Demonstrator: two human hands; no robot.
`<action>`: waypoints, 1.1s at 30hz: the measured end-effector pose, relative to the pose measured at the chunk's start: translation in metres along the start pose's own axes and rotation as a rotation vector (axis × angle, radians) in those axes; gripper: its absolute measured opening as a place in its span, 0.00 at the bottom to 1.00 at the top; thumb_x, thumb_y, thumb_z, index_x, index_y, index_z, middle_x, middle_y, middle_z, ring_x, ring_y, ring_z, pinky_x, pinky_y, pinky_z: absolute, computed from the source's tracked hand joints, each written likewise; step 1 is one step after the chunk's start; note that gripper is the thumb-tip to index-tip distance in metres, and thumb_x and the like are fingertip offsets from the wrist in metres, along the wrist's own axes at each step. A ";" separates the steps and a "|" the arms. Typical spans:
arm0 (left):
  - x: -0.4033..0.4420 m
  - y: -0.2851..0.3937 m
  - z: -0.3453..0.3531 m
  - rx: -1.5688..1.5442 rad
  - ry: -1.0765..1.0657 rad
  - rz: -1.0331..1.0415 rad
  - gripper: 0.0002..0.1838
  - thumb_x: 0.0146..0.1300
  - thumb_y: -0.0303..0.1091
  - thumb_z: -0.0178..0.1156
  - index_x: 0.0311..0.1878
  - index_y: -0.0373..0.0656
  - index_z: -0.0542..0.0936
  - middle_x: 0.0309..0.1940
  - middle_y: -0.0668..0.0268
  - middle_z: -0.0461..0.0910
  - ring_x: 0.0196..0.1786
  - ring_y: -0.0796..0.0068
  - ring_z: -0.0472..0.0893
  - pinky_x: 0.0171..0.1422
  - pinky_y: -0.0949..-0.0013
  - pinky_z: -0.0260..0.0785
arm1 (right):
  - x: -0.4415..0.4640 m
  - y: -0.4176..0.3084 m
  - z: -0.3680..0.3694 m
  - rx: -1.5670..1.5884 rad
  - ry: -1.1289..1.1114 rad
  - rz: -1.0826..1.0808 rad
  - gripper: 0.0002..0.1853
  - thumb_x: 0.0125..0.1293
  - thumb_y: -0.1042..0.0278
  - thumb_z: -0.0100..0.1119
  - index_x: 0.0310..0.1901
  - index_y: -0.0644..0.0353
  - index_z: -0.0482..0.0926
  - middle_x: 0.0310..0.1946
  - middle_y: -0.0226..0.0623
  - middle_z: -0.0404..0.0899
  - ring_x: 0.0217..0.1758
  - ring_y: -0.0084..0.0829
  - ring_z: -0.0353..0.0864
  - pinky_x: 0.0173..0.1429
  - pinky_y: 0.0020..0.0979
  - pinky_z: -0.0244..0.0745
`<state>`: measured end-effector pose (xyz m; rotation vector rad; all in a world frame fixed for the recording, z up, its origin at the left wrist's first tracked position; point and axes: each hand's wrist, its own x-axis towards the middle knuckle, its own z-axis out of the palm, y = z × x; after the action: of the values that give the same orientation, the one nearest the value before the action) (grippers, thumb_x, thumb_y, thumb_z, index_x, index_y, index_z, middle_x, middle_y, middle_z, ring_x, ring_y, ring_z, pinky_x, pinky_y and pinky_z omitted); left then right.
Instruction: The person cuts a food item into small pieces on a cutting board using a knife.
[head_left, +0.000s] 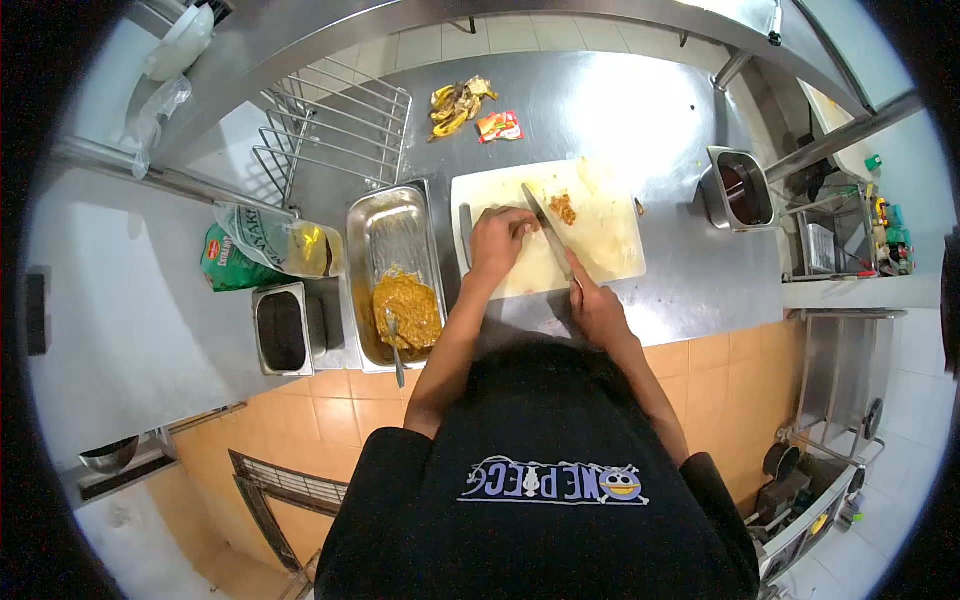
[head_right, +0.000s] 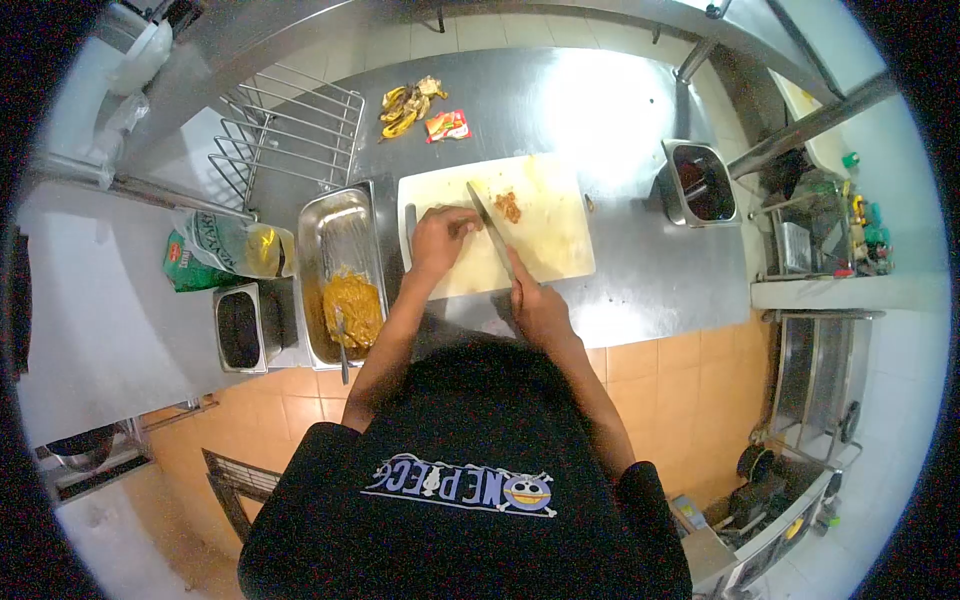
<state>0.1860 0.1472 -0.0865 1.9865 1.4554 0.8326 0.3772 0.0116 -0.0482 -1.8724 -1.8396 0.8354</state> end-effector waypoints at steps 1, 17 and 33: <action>-0.001 0.003 -0.003 -0.020 -0.024 -0.026 0.12 0.64 0.26 0.70 0.49 0.50 0.91 0.48 0.61 0.90 0.51 0.54 0.85 0.56 0.54 0.79 | -0.001 -0.002 -0.002 -0.070 0.000 -0.007 0.34 0.81 0.66 0.51 0.85 0.41 0.57 0.28 0.65 0.82 0.32 0.68 0.81 0.43 0.61 0.77; 0.002 0.007 0.007 0.026 0.067 -0.043 0.07 0.60 0.36 0.75 0.41 0.48 0.91 0.40 0.64 0.91 0.47 0.54 0.85 0.55 0.54 0.78 | -0.007 0.001 0.009 -0.060 0.093 -0.046 0.35 0.77 0.68 0.54 0.84 0.41 0.61 0.25 0.56 0.82 0.25 0.59 0.79 0.36 0.54 0.77; 0.000 0.009 0.008 0.072 0.061 -0.080 0.10 0.62 0.39 0.77 0.45 0.49 0.92 0.43 0.59 0.92 0.49 0.52 0.86 0.58 0.54 0.79 | 0.001 0.020 0.030 -0.079 0.180 -0.146 0.35 0.77 0.67 0.55 0.84 0.43 0.61 0.20 0.55 0.79 0.22 0.59 0.80 0.32 0.58 0.77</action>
<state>0.1979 0.1445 -0.0855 1.9560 1.6098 0.8228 0.3729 0.0068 -0.0837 -1.7705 -1.8928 0.5350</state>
